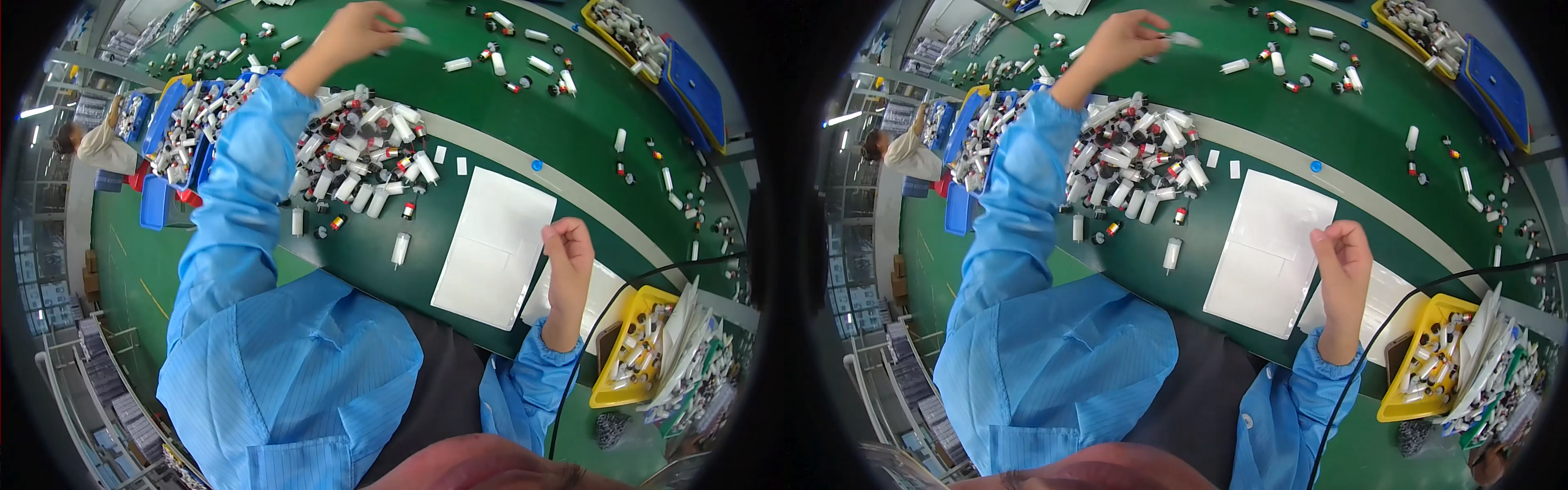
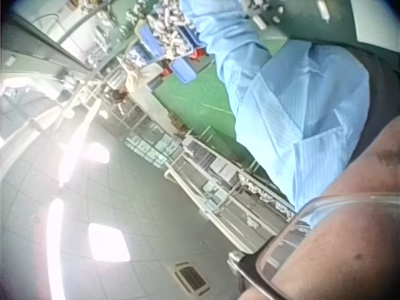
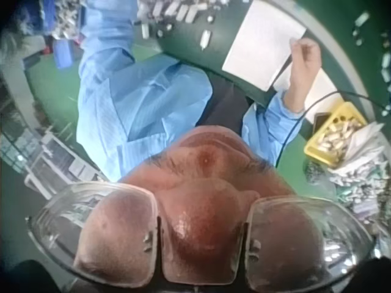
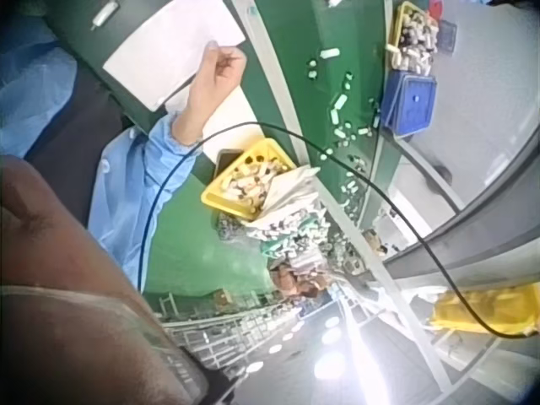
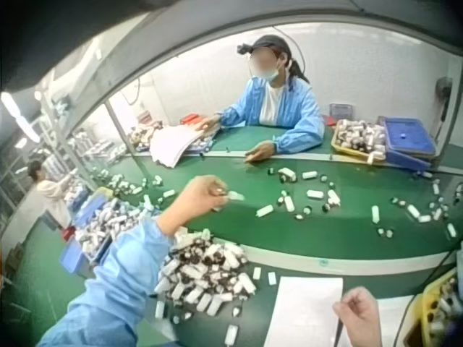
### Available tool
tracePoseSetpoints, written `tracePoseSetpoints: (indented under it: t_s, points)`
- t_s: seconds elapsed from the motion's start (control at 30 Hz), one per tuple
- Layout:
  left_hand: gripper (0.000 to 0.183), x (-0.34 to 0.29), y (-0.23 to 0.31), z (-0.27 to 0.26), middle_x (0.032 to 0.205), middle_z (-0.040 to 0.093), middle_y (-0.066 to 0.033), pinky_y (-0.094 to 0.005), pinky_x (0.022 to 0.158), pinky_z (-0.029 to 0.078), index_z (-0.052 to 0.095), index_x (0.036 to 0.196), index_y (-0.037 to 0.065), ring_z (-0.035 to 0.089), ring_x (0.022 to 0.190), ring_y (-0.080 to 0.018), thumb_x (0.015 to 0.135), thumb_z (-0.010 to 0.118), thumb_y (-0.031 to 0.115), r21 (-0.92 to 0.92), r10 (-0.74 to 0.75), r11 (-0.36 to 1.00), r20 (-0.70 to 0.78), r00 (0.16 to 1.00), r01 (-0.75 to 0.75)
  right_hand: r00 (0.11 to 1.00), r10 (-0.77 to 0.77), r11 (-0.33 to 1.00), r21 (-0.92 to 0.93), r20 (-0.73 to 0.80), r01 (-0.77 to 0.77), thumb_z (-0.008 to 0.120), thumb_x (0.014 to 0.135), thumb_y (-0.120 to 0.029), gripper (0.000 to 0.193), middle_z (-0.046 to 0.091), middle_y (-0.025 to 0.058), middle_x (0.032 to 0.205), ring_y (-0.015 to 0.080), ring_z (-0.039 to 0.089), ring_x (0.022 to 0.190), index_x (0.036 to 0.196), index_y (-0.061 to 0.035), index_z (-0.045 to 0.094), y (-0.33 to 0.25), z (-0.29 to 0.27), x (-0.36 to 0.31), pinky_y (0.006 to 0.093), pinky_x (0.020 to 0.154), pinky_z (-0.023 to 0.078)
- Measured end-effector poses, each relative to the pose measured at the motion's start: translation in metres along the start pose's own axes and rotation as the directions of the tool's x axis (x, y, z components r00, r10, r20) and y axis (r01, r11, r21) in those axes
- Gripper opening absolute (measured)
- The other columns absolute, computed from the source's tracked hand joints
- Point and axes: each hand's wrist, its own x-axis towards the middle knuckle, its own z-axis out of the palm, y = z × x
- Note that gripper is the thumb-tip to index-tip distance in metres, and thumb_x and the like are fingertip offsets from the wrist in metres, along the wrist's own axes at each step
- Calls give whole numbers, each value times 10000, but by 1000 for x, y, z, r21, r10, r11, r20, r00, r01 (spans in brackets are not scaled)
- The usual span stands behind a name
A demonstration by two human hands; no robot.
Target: Assembling small electronic components by fitting them into white plastic sleeves and applying colored tape.
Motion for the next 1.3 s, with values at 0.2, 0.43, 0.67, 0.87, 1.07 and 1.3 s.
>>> tracePoseSetpoints:
  t_s: [0.2, 0.43, 0.67, 0.87, 1.07, 1.3]
  points:
    - [378, 95, -120, 7, 834, 736, -105, -368, 646, 551, 696, 1185, 73, 704, 732, -200, 829, 683, 199, 438, -234, 897, 348, 908, 63, 997, 9, 950, -311, -83, -35, 664, 942, -78, 97, 597, -23, 779, 36, 522, 707, 1006, -5, 671, 12, -1, -31, 208, 628, 408]
    - [485, 140, -300, 18, 1109, 707, -211, -434, 907, 517, 561, 1343, 99, 681, 1041, -359, 949, 595, 380, 585, -82, 811, 94, 992, 12, 991, -126, 773, -621, 49, 129, 629, 887, -60, 190, 651, 173, 862, 302, 636, 741, 1045, 30, 681, -2, -17, -34, 348, 682, 500]
    - [348, 134, -198, -13, 953, 675, -122, -381, 803, 523, 612, 1205, 88, 659, 863, -229, 1030, 482, 359, -139, -158, 980, -110, 981, 142, 960, -180, 562, -779, 213, 278, 646, 859, -51, 256, 613, 164, 1000, 353, 647, 906, 1105, 13, 671, 9, 7, -34, 407, 789, 543]
    - [358, 4, 96, 31, 942, 576, -100, -404, 718, 487, 449, 1312, 77, 543, 744, -198, 1063, 464, 334, -901, 55, 375, 254, 966, 216, 965, -131, 427, -865, 229, 263, 639, 840, -31, 214, 598, 150, 975, 354, 648, 859, 1049, 8, 664, 15, 2, -26, 403, 755, 554]
    - [297, -71, 176, 122, 1049, 650, -99, -307, 772, 545, 512, 1281, 64, 636, 856, -163, 1037, 528, 232, -758, 354, -214, 527, 772, 616, 963, -145, 426, -864, 228, 269, 638, 825, -40, 127, 573, 166, 938, 354, 647, 793, 915, 0, 559, 8, 3, -23, 429, 690, 555]
    - [345, -87, 175, 187, 1122, 581, -139, -394, 852, 513, 507, 1308, 101, 575, 908, -229, 1061, 429, 330, -663, 279, -415, 559, 780, 624, 974, -121, 442, -868, 191, 225, 630, 848, -71, 166, 586, 197, 943, 373, 647, 767, 935, -2, 506, -3, 7, -30, 452, 647, 537]
